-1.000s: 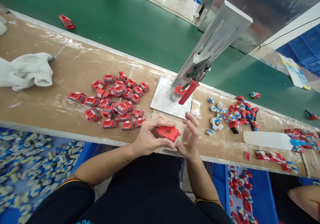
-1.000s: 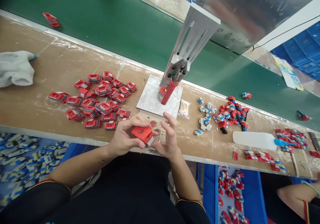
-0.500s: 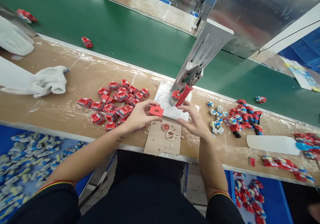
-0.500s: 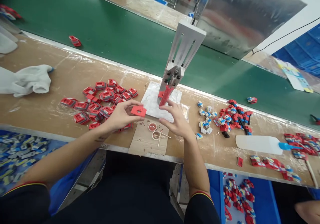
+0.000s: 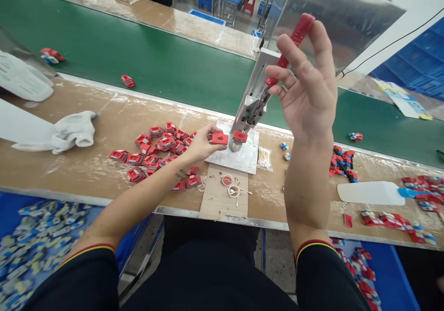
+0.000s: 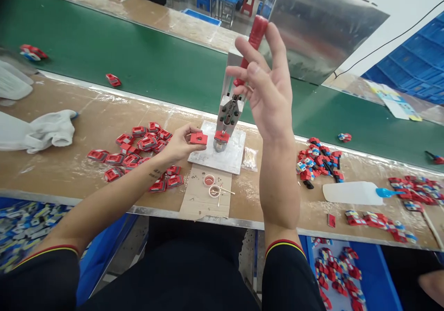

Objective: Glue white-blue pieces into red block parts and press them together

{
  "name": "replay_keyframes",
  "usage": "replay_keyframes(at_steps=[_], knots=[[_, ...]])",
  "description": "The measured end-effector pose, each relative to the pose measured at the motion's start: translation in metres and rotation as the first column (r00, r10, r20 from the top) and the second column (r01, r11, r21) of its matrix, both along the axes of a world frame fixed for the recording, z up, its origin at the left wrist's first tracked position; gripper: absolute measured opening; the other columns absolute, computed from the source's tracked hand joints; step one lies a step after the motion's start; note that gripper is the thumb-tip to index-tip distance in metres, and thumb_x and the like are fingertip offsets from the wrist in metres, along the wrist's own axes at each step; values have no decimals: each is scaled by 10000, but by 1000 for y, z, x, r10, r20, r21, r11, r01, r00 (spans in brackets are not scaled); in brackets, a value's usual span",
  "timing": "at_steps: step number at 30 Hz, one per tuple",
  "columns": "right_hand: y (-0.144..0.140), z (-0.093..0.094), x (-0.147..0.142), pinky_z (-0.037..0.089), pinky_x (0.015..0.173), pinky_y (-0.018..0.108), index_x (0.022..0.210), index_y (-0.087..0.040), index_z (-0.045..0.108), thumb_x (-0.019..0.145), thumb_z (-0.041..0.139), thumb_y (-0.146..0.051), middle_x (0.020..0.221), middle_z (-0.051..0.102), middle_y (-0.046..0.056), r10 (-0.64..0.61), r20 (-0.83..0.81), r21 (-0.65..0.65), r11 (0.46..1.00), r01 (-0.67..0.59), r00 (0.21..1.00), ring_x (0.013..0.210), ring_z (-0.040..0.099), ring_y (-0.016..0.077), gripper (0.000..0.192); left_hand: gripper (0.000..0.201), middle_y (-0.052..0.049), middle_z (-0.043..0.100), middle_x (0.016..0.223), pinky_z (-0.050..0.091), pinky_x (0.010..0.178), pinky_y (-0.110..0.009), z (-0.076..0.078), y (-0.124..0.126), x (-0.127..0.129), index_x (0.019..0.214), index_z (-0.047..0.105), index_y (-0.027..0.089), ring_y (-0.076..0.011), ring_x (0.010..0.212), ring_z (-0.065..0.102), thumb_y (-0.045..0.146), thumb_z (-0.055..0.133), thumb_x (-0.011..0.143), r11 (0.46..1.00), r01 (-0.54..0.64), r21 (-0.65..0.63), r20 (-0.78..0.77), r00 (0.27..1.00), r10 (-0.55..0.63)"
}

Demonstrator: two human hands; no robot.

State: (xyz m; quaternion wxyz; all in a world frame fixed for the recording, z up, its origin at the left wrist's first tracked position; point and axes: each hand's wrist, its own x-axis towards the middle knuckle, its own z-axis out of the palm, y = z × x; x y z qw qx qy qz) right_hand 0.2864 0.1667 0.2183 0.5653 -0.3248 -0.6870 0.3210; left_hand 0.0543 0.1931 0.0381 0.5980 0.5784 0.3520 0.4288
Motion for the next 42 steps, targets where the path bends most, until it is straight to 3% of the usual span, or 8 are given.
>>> replay_keyframes(at_steps=[3, 6, 13, 20, 26, 33, 38, 42], knots=[[-13, -30, 5, 641, 866, 381, 1484, -431, 456, 865, 775, -704, 1513, 612, 24, -245, 34, 175, 956, 236, 969, 1168, 728, 237, 748, 548, -14, 688, 951, 570, 823, -313, 3, 2, -5, 932, 577, 189, -158, 852, 687, 183, 962, 543, 999, -37, 21, 57, 998, 35], [-39, -92, 8, 607, 838, 404, 1244, -332, 619, 980, 603, -693, 1187, 685, 52, -634, 7, 240, 752, 614, 774, 1008, 705, 216, 448, 552, -7, 694, 950, 561, 792, -289, 5, 2, -15, 925, 573, 197, -146, 834, 675, 209, 967, 538, 997, -56, 53, 82, 995, 51], [-25, -197, -11, 583, 936, 512, 1143, -247, 673, 687, 857, -622, 1279, 743, 146, -412, 364, -362, 764, 534, 835, 1152, 686, 338, 618, 536, -28, 710, 980, 581, 790, -318, 7, -8, -21, 908, 554, 208, -170, 848, 691, 294, 965, 574, 995, 15, 94, -7, 1000, -15], [-28, -174, 65, 605, 771, 422, 946, -236, 593, 732, 793, -618, 937, 786, 76, -387, 407, -423, 724, 546, 828, 821, 725, 241, 481, 554, -9, 695, 951, 567, 783, -303, 10, -16, -33, 917, 557, 214, -150, 811, 664, 302, 977, 566, 1000, 16, 6, -14, 1000, -16], [64, -163, 130, 578, 925, 428, 874, -183, 668, 818, 866, -414, 966, 748, 67, -491, 565, -313, 617, 722, 664, 927, 678, 219, 310, 608, -8, 681, 942, 563, 826, -336, 2, -1, 4, 929, 541, 212, -161, 829, 670, 383, 986, 552, 999, 34, 1, -13, 999, -34], [110, -165, 129, 550, 1050, 491, 1191, -146, 671, 998, 704, -511, 1236, 714, 129, -560, 553, -187, 638, 747, 617, 1096, 669, 236, 415, 560, 12, 672, 908, 559, 935, -379, -9, 13, 44, 926, 582, 187, -167, 867, 679, 238, 992, 547, 1000, 17, 25, -14, 1000, -16], [88, -108, 107, 435, 1170, 600, 1373, -202, 545, 1074, 374, -644, 1440, 552, 188, -833, 191, 160, 549, 820, 520, 1390, 542, 339, 560, 483, 6, 681, 893, 551, 899, -364, -13, 14, 50, 896, 590, 178, -166, 847, 681, 158, 949, 572, 998, 68, -4, -20, 998, -68], [64, -48, 33, 460, 1192, 513, 1430, -328, 511, 1073, 338, -726, 1469, 598, 94, -535, -113, 474, 712, 519, 837, 1438, 566, 295, 561, 477, 12, 682, 878, 543, 902, -363, -14, 15, 58, 891, 584, 181, -168, 846, 681, 158, 947, 582, 993, 114, -11, -18, 993, -114]])
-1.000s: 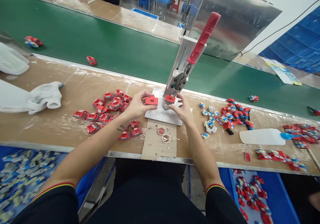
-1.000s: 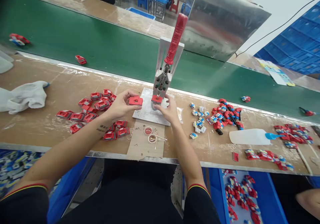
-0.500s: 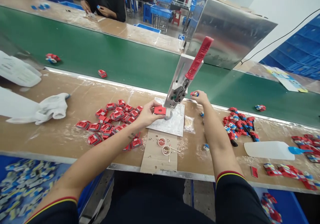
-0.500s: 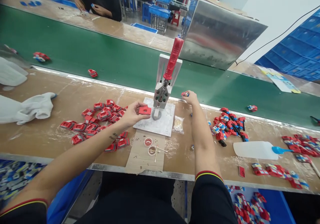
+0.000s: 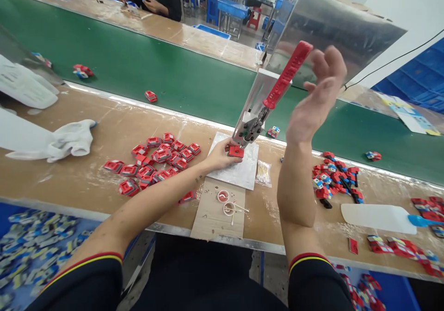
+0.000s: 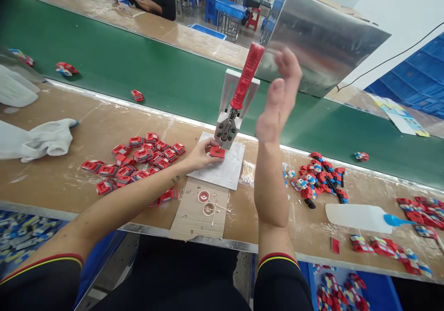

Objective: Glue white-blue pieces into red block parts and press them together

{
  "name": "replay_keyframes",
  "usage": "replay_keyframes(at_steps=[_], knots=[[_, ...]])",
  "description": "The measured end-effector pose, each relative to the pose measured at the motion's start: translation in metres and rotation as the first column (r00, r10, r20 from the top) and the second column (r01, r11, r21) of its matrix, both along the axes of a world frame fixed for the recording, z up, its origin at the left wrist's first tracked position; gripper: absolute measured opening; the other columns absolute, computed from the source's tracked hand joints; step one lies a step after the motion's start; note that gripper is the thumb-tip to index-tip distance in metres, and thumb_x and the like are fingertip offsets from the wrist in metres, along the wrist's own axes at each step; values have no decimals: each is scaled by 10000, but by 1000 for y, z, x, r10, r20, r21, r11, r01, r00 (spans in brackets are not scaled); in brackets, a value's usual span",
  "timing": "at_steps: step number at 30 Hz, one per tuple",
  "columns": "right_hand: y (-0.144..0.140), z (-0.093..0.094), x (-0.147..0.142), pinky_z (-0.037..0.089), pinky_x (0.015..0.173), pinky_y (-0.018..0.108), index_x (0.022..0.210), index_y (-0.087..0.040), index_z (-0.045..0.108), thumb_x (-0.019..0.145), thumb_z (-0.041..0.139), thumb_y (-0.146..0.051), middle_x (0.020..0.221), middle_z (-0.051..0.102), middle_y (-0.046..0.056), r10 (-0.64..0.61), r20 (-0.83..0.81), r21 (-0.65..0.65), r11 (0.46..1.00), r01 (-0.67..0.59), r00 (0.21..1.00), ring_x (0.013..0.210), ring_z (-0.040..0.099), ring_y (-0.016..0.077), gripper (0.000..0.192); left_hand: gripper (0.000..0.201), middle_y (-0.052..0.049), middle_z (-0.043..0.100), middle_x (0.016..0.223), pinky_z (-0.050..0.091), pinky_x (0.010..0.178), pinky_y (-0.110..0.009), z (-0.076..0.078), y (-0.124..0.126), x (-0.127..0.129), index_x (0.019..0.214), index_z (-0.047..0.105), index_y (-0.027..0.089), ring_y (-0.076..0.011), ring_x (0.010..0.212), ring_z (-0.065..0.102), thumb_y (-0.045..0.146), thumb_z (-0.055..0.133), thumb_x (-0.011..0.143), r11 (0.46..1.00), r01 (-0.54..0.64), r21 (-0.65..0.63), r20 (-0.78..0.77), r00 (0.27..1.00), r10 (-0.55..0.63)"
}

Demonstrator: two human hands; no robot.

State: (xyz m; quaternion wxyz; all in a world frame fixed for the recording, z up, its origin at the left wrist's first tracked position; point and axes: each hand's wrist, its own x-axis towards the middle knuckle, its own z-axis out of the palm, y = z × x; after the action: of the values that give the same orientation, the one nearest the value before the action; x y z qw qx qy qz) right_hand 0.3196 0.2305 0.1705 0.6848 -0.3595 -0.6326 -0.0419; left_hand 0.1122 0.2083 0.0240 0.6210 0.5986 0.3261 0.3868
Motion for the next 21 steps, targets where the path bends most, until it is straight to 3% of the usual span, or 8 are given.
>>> replay_keyframes(at_steps=[2, 4, 7, 10, 12, 15, 18, 21], knots=[[-17, 13, -36, 557, 1060, 473, 1418, -351, 514, 1054, 332, -764, 1335, 672, 77, 211, 7, -24, 977, -211, 977, 1244, 691, 283, 580, 471, 17, 673, 854, 541, 884, -364, 0, 1, 4, 909, 578, 183, -163, 818, 671, 177, 937, 604, 1000, 22, -4, 11, 1000, -22], [-41, 12, -60, 595, 897, 443, 1376, -367, 554, 1064, 343, -736, 1066, 726, 46, 336, -25, -31, 941, -337, 941, 960, 741, 257, 528, 473, 16, 670, 836, 542, 864, -366, -1, 3, 6, 925, 572, 184, -164, 801, 667, 184, 928, 614, 999, 44, -5, 26, 999, -44], [-82, -4, -71, 568, 847, 439, 1203, -354, 703, 1097, 341, -667, 783, 692, -2, 429, 60, -22, 903, -428, 901, 718, 690, 216, 490, 481, 4, 679, 860, 542, 856, -365, 0, 3, 7, 956, 586, 182, -177, 830, 672, 186, 918, 607, 998, 68, 10, 50, 996, -69], [-109, -15, -66, 565, 850, 453, 1071, -295, 781, 1125, 289, -606, 811, 726, 13, 452, 331, -50, 885, -462, 829, 692, 702, 202, 585, 471, -7, 690, 908, 539, 861, -360, 0, 3, 6, 984, 615, 180, -187, 877, 666, 211, 906, 614, 996, 84, 32, 68, 994, -86], [-114, -14, -64, 569, 832, 453, 1092, -280, 785, 1131, 304, -578, 856, 745, 24, 425, 442, -49, 891, -452, 790, 720, 720, 207, 567, 464, 0, 686, 916, 539, 854, -354, 0, 3, 5, 981, 618, 184, -180, 869, 655, 226, 904, 618, 995, 91, 39, 77, 993, -94], [-108, -7, -70, 544, 718, 413, 1056, -276, 775, 1131, 382, -552, 728, 685, -4, 462, 489, -96, 872, -480, 740, 620, 665, 183, 486, 442, 26, 651, 890, 532, 824, -339, 0, 3, 4, 958, 604, 192, -158, 824, 628, 231, 895, 628, 995, 92, 45, 94, 991, -96], [-99, -3, -80, 461, 578, 366, 993, -254, 766, 1131, 441, -494, 597, 566, -35, 540, 455, -119, 825, -552, 708, 496, 548, 156, 427, 438, 22, 641, 906, 530, 817, -332, -1, 3, 4, 977, 613, 183, -155, 826, 627, 216, 885, 636, 994, 96, 51, 116, 988, -102], [-97, -5, -87, 393, 515, 353, 986, -249, 771, 1130, 447, -472, 584, 557, -33, 548, 390, -51, 815, -577, 740, 451, 486, 150, 418, 443, 4, 663, 911, 542, 822, -337, -4, 3, 6, 1001, 625, 170, -169, 846, 651, 204, 889, 647, 995, 91, 47, 134, 986, -96]])
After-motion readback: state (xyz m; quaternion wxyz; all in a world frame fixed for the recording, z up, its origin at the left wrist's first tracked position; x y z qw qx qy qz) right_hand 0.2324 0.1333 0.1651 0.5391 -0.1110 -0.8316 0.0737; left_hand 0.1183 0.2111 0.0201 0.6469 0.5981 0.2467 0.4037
